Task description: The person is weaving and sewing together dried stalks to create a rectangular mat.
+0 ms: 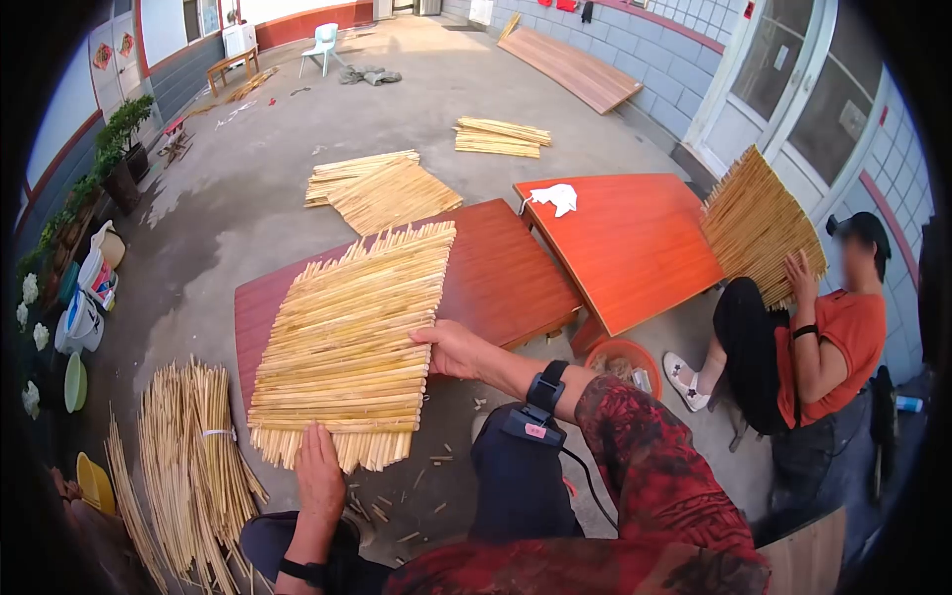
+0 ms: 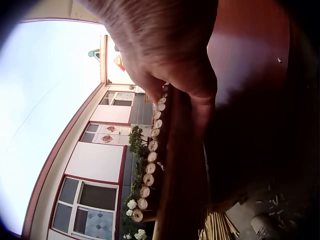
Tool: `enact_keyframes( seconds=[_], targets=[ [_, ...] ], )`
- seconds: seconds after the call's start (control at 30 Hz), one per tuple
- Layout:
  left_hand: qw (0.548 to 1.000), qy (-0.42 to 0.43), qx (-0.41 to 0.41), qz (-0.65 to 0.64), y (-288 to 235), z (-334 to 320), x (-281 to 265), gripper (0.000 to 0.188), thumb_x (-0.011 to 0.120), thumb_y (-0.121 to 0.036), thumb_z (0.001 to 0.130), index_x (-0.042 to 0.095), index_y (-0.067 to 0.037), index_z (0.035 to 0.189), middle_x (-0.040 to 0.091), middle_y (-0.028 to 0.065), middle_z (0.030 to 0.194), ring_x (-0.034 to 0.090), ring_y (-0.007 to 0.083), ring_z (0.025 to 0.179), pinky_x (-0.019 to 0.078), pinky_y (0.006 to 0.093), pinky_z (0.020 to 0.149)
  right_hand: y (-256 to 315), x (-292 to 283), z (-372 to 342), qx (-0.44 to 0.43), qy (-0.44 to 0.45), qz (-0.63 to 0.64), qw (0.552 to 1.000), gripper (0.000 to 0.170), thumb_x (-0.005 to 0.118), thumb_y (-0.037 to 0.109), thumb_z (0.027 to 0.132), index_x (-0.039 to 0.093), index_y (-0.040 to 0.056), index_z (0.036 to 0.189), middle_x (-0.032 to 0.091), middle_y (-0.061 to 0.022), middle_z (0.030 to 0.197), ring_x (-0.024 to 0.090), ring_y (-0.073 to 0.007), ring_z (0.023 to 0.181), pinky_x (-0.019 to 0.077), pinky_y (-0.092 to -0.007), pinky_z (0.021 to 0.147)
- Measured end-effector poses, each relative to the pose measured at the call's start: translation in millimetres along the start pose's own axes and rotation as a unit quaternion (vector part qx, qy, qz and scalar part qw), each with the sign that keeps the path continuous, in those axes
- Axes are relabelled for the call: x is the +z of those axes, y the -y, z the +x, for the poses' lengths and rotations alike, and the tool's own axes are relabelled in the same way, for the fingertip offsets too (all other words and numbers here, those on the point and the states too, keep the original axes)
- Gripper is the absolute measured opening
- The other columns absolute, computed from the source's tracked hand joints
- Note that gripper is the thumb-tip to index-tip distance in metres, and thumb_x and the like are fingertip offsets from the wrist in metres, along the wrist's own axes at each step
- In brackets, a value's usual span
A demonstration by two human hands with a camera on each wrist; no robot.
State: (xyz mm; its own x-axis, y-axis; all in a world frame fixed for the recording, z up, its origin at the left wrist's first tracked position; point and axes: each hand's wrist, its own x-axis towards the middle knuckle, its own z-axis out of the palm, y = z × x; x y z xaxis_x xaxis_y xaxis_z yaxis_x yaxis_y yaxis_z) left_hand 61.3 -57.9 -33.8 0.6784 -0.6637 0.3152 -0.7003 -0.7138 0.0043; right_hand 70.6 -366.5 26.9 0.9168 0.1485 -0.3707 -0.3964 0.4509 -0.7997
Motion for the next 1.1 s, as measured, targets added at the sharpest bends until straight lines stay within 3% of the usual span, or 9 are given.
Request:
enact_keyframes(
  seconds=[0.17, 0.3, 0.37, 0.43, 0.57, 0.8, 0.9, 1.03, 1.1],
  targets=[
    [1.000, 0.023, 0.018, -0.002, 7.1, -2.4, 10.3, 0.043, 0.045, -0.002, 0.077, 0.039, 0.011, 0.118, 0.040, 0.0266, 0.124, 0.041, 0.0396, 0.114, 0.0338, 0.0486, 0.089, 23.5, -55.1, -12.7, 0.151, -0.014, -0.250, 0.956, 0.041, 0.051, 0.036, 0.087, 0.054, 0.0003, 0.107, 0.059, -0.0125, 0.093, 0.062, -0.0199, 0.077, 0.0524, -0.0303, 0.061],
    [0.998, 0.056, 0.041, 0.010, 10.2, -3.2, 25.2, 0.043, 0.045, -0.003, 0.078, 0.039, 0.012, 0.117, 0.040, 0.0270, 0.124, 0.040, 0.0415, 0.114, 0.0337, 0.0508, 0.088, 27.2, -134.2, -20.6, 0.095, -0.138, -0.433, 0.886, 0.036, 0.048, 0.030, 0.088, 0.055, 0.0000, 0.105, 0.059, -0.0064, 0.087, 0.061, -0.0154, 0.076, 0.0512, -0.0285, 0.063],
    [0.995, 0.064, 0.064, 0.037, 14.3, -9.7, 41.3, 0.042, 0.046, -0.004, 0.077, 0.040, 0.012, 0.115, 0.041, 0.0271, 0.123, 0.040, 0.0426, 0.113, 0.0344, 0.0516, 0.087, 33.2, -189.3, -21.3, -0.050, -0.218, -0.532, 0.817, 0.035, 0.049, 0.027, 0.087, 0.054, -0.0011, 0.108, 0.059, -0.0059, 0.089, 0.060, -0.0137, 0.080, 0.0497, -0.0268, 0.066],
    [0.995, 0.075, 0.056, 0.021, 18.2, -16.1, 49.3, 0.041, 0.047, -0.004, 0.077, 0.041, 0.012, 0.115, 0.041, 0.0271, 0.121, 0.040, 0.0430, 0.112, 0.0349, 0.0517, 0.086, 40.4, -235.6, -18.1, -0.082, -0.361, -0.483, 0.793, 0.037, 0.051, 0.026, 0.083, 0.056, -0.0021, 0.107, 0.057, -0.0203, 0.108, 0.053, -0.0319, 0.102, 0.0401, -0.0348, 0.089],
    [0.994, 0.097, 0.042, 0.007, 18.0, -22.8, 61.8, 0.041, 0.050, -0.004, 0.075, 0.042, 0.011, 0.113, 0.044, 0.0256, 0.116, 0.043, 0.0422, 0.108, 0.0369, 0.0505, 0.084, 80.8, -298.6, -1.0, -0.130, -0.450, -0.534, 0.704, 0.045, 0.051, 0.025, 0.085, 0.047, -0.0057, 0.116, 0.047, -0.0258, 0.118, 0.043, -0.0358, 0.113, 0.0359, -0.0373, 0.094],
    [0.988, 0.152, 0.012, 0.033, 7.6, -17.4, 71.2, 0.046, 0.056, -0.010, 0.073, 0.045, 0.003, 0.116, 0.046, 0.0196, 0.118, 0.044, 0.0376, 0.108, 0.0362, 0.0488, 0.087, 120.5, -370.3, 46.6, -0.119, -0.550, -0.516, 0.646, 0.045, 0.050, 0.029, 0.085, 0.045, -0.0004, 0.119, 0.044, -0.0227, 0.121, 0.044, -0.0349, 0.111, 0.0365, -0.0407, 0.093],
    [0.981, 0.188, -0.006, 0.053, 3.5, -12.3, 69.6, 0.047, 0.056, -0.012, 0.074, 0.046, -0.001, 0.118, 0.047, 0.0177, 0.119, 0.044, 0.0368, 0.109, 0.0361, 0.0479, 0.089, 129.2, -397.0, 64.9, -0.017, -0.597, -0.499, 0.628, 0.040, 0.046, 0.037, 0.086, 0.049, 0.0144, 0.119, 0.047, -0.0142, 0.118, 0.046, -0.0307, 0.110, 0.0376, -0.0468, 0.089],
    [0.981, 0.184, 0.002, 0.055, 2.2, -8.1, 66.1, 0.047, 0.055, -0.013, 0.074, 0.046, -0.001, 0.118, 0.048, 0.0183, 0.119, 0.045, 0.0363, 0.108, 0.0364, 0.0482, 0.089, 129.1, -402.5, 77.8, 0.079, -0.605, -0.596, 0.522, 0.033, 0.044, 0.032, 0.087, 0.055, 0.0092, 0.108, 0.049, -0.0113, 0.116, 0.048, -0.0286, 0.108, 0.0373, -0.0526, 0.083],
    [0.976, 0.214, -0.004, 0.048, -0.7, 1.1, 59.0, 0.047, 0.055, -0.014, 0.075, 0.046, -0.001, 0.119, 0.047, 0.0182, 0.119, 0.044, 0.0367, 0.109, 0.0357, 0.0482, 0.090, 128.7, -408.3, 78.1, 0.056, -0.612, -0.576, 0.540, 0.031, 0.047, 0.029, 0.086, 0.057, 0.0078, 0.105, 0.053, -0.0109, 0.110, 0.051, -0.0287, 0.104, 0.0385, -0.0514, 0.083]
  ],
)
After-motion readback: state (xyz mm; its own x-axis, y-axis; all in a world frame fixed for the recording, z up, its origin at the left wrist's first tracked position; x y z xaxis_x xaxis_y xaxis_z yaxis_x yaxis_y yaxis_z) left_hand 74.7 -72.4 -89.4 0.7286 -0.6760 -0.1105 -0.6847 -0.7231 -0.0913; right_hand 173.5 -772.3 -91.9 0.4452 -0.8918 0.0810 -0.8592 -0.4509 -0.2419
